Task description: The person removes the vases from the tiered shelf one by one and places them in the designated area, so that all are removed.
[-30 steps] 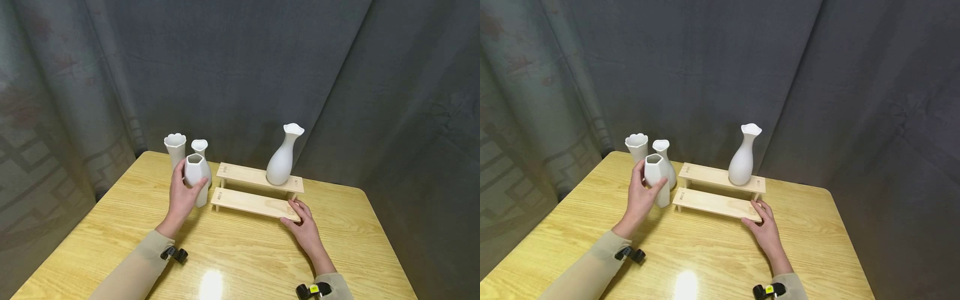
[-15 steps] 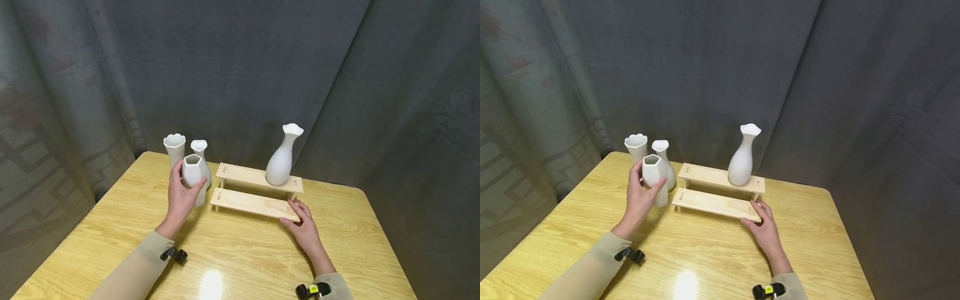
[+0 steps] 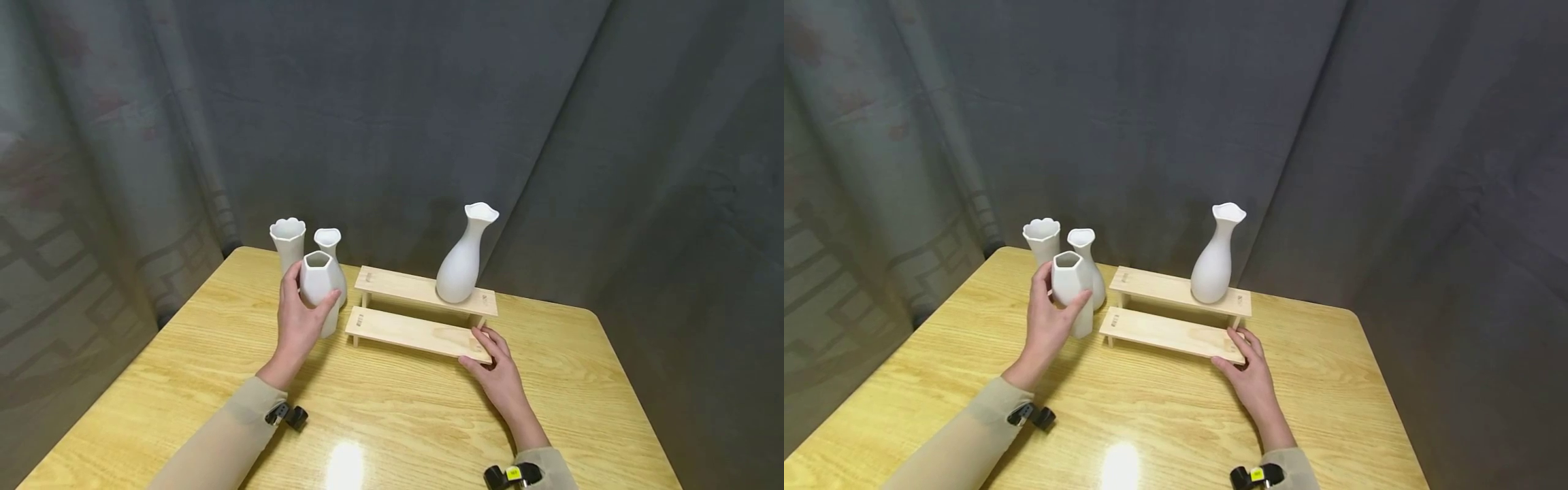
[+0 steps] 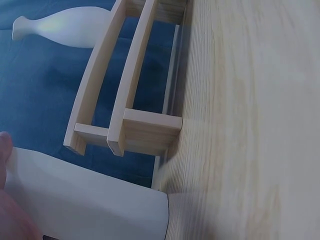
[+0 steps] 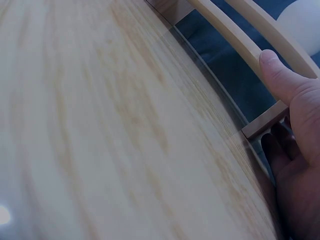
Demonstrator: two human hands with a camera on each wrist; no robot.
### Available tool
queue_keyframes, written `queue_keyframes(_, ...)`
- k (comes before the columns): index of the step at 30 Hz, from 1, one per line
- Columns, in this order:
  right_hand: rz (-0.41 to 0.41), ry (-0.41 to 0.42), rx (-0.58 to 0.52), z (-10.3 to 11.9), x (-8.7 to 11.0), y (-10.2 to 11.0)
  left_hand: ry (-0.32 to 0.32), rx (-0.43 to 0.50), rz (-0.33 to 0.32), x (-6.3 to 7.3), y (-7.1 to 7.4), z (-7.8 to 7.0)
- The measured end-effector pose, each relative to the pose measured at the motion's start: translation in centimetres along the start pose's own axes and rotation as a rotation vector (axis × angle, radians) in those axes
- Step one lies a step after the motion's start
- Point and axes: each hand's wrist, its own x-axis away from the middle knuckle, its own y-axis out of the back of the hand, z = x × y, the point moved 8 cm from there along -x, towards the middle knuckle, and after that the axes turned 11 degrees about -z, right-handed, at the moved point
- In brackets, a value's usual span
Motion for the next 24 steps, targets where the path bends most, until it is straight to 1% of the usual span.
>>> queue_keyframes(8, 0.015, -0.005, -0.006, 0.12, 0.03, 0.07, -0.021, -0.012, 0.01, -0.13, -0.1, 0.05)
queue_keyframes(14, 0.005, -0.01, -0.008, -0.09, -0.07, 0.05, -0.041, -0.025, 0.019, -0.19, -0.19, -0.09)
queue_keyframes(24, 0.013, -0.012, -0.007, 0.08, 0.07, 0.06, -0.023, -0.03, 0.024, -0.09, -0.15, -0.08)
